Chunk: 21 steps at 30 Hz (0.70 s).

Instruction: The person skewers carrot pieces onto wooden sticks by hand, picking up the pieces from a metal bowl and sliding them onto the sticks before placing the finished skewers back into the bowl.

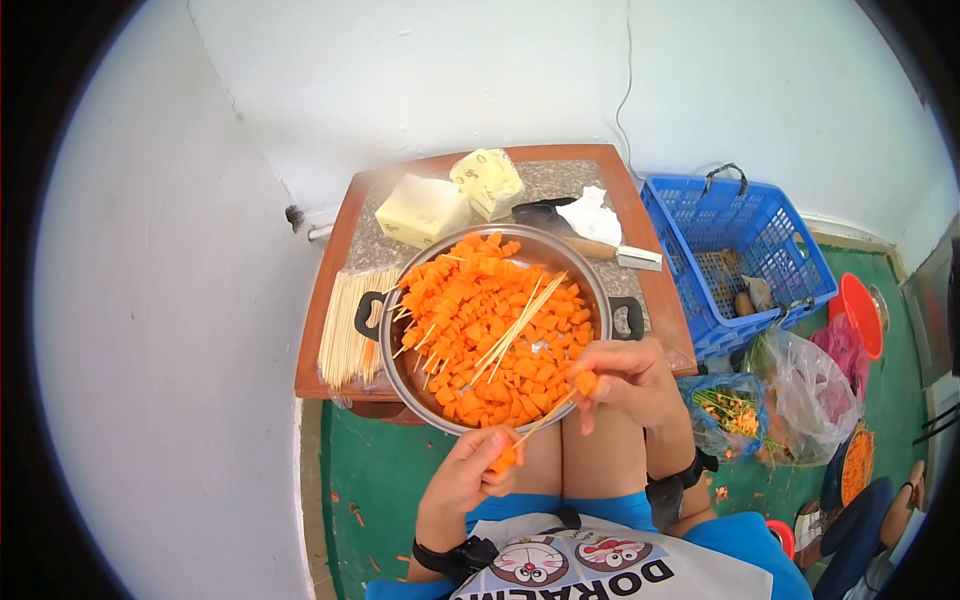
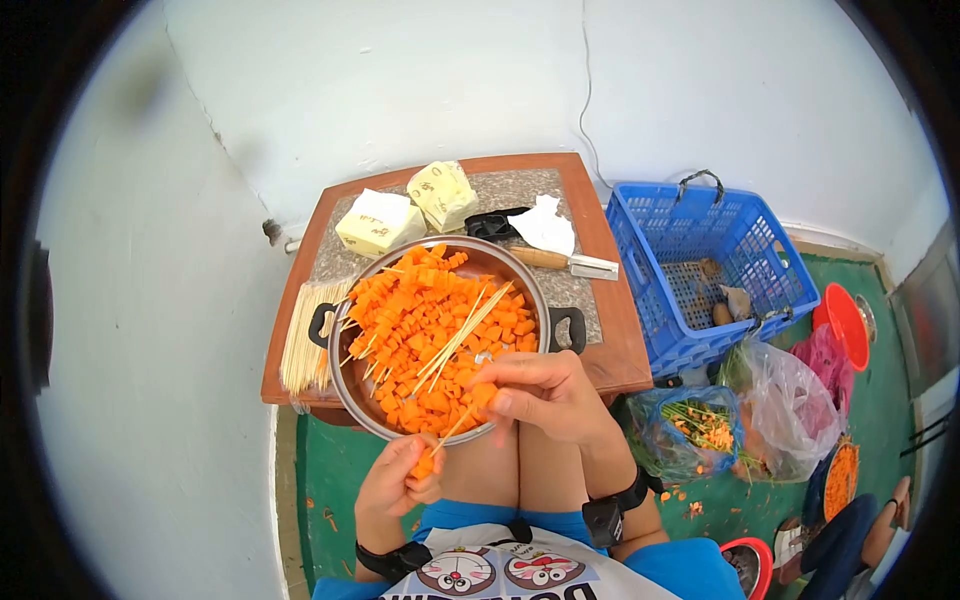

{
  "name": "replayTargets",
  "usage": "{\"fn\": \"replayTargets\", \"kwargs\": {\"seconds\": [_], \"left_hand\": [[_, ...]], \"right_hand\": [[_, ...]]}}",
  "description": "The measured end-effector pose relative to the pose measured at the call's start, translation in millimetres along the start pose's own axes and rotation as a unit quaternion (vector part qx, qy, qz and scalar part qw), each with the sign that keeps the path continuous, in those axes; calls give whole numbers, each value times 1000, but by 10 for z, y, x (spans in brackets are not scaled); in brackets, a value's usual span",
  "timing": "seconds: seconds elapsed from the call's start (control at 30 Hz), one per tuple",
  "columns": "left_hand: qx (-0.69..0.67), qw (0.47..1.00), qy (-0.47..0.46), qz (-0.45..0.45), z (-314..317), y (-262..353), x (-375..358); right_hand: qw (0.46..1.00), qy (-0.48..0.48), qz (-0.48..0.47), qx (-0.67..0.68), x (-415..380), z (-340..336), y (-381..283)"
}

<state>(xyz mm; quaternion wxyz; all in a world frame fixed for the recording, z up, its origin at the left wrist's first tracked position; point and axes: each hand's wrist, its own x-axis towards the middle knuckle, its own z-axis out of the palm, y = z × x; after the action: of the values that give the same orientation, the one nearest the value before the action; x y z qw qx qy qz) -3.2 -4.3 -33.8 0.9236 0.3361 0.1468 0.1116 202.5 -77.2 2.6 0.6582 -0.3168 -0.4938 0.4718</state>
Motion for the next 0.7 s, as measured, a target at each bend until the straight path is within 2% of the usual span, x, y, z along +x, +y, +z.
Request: {"fn": "replayTargets", "kwargs": {"seconds": [0.03, 0.07, 0.1, 0.13, 0.17, 0.23, 0.3, 0.37, 0.43, 0.53, 0.67, 0.7], "left_hand": [[-13, 1000, -1, -3, -2, -8, 10], [-12, 1000, -1, -3, 35, -32, 31], [245, 947, 119, 169, 100, -69, 62], [474, 788, 225, 323, 144, -83, 73], [474, 787, 225, 323, 167, -68, 55], [582, 666, 260, 387, 198, -45, 21], [595, 648, 267, 393, 207, -47, 27], [608, 630, 273, 399, 208, -32, 31], [668, 545, 225, 455, 202, -5, 40], [664, 521, 212, 494, 148, -41, 58], [653, 527, 208, 503, 105, -57, 50], [621, 578, 206, 488, 95, -73, 42]], "right_hand": [[1000, 1, -1, 0, -2, 7, 4], [998, 56, 10, -20, -6, 26, 13], [993, 110, 20, -41, -11, 45, 20], [993, 111, 20, -40, -21, 64, 21], [989, 140, 30, -34, -34, 91, 15], [984, 169, 41, -26, -43, 170, -26], [984, 177, 2, -33, -35, 274, -92], [982, 184, 5, -31, -31, 295, -91], [981, 192, 7, -31, -24, 313, -106], [974, 218, 55, 1, -25, 308, -117], [979, 189, 80, 3, -39, 262, -95], [980, 183, 81, -1, -37, 265, -103]]}}
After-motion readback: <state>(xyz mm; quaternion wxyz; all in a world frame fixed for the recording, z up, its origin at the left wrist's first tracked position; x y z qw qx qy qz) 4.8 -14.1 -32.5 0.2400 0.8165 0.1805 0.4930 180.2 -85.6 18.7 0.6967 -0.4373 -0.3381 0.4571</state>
